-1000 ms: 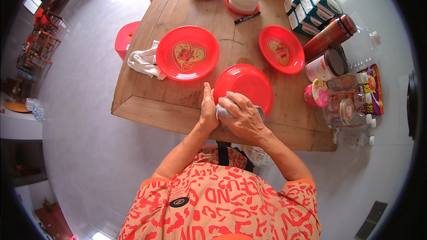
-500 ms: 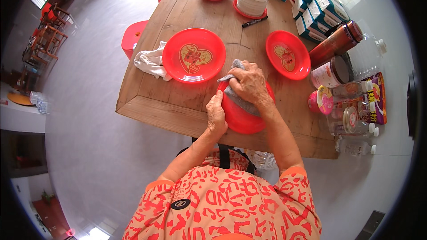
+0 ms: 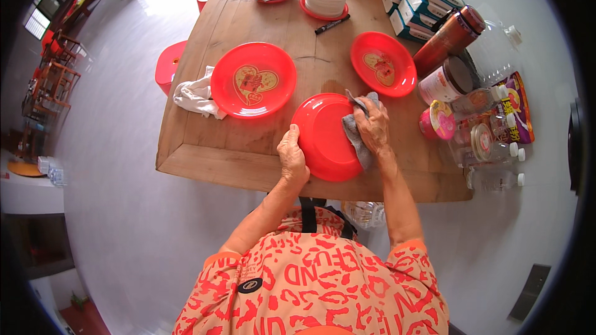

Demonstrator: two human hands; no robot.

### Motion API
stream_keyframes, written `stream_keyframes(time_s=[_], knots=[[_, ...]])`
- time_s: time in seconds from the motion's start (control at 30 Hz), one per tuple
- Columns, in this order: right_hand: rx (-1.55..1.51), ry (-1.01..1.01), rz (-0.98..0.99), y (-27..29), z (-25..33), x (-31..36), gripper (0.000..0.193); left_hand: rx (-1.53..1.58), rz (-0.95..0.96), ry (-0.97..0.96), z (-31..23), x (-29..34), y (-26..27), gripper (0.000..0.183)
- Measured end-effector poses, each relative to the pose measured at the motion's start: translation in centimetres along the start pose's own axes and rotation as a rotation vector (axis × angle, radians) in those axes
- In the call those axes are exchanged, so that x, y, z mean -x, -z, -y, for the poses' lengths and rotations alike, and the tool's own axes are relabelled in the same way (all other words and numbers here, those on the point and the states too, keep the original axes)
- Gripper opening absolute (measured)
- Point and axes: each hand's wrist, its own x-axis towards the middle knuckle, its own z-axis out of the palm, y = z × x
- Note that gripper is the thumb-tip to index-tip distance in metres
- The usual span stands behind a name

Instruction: The person wipes the surface of red plastic plates with a grey cloth on a wooden table. They handle the plates one at a time, wiping the top surface and then the bottom, before placing them back on the table.

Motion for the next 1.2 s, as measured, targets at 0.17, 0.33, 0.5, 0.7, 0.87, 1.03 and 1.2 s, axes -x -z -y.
stream_keyframes(time_s=[0.17, 0.33, 0.5, 0.7, 0.87, 1.03, 1.2], knots=[[0.003, 0.006, -0.199, 0.0, 0.4, 4.2, 0.031, -0.002, 0.03, 0.022, -0.1, -0.2, 0.1, 0.029], [0.276, 0.152, -0.18, 0.0, 5.0, 5.7, 0.041, 0.064, 0.115, 0.09, 0.3, -1.0, 1.3, 0.03], [0.2, 0.291, -0.049, -2.0, 9.9, 5.6, 0.037, 0.153, 0.243, 0.199, -0.4, -1.1, 1.7, 0.034], [0.175, 0.485, -0.105, -3.2, 12.1, 8.0, 0.027, 0.397, 0.567, 0.437, -1.7, -2.2, 4.3, 0.04], [0.261, 0.48, -0.216, -2.0, 11.0, 10.1, 0.03, 0.212, 0.416, 0.544, -2.3, -2.0, 3.6, 0.043], [0.206, 0.278, -0.353, -1.9, 9.0, 11.9, 0.041, 0.157, 0.289, 0.42, -2.0, -1.2, 1.5, 0.043], [0.17, 0.177, -0.358, -1.1, 7.7, 12.4, 0.049, 0.17, 0.358, 0.436, -1.9, -1.5, 1.7, 0.042]])
